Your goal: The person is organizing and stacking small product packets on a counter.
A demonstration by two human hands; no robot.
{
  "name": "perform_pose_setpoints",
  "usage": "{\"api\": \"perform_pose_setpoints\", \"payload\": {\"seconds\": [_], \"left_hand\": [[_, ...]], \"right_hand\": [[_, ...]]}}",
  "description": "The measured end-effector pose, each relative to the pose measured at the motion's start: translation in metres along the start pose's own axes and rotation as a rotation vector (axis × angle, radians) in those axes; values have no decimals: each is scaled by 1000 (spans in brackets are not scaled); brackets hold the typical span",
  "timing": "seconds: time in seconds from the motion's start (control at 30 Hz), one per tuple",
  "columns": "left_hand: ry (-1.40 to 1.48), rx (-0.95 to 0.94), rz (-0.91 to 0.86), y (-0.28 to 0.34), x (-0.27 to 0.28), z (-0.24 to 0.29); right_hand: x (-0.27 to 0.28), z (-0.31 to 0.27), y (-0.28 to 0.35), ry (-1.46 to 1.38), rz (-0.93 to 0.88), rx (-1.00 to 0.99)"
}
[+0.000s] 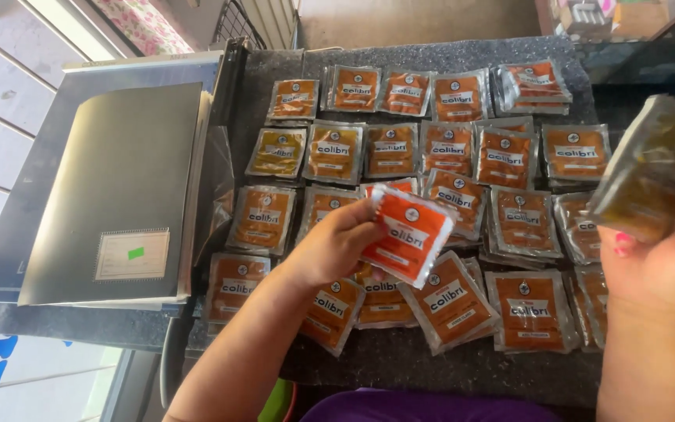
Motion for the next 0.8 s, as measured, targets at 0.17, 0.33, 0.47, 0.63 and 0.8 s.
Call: {"api": "perform_pose_setpoints", "payload": {"seconds": [0.17,0.33,0.47,0.63,0.8], "left_hand": [[-22,42,-85,-12,-8,-13],[17,84,-105,-17,-15,-18],[-75,14,-124,-15,-16,-10],[-117,37,-148,-14,-18,-8],[-119,44,-162,-15,-18,-8]], "right_hand": [[-10,-12,3,42,-38,-46],[37,-28,-15,182,-171,-32],[174,-27,-63,363,-312,-49],[127,-21,-44,480,-202,-93],[44,-23,-18,518,-156,-52]]}}
Point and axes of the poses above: each hand's wrist, its own y-axis away from the middle knuckle, its own x-axis out of the back of the hand, z = x × y, the point moved 1 cm from there along -y, towards the middle knuckle, and after that the axes turned 11 degrees about -y, right-handed, at the moved point
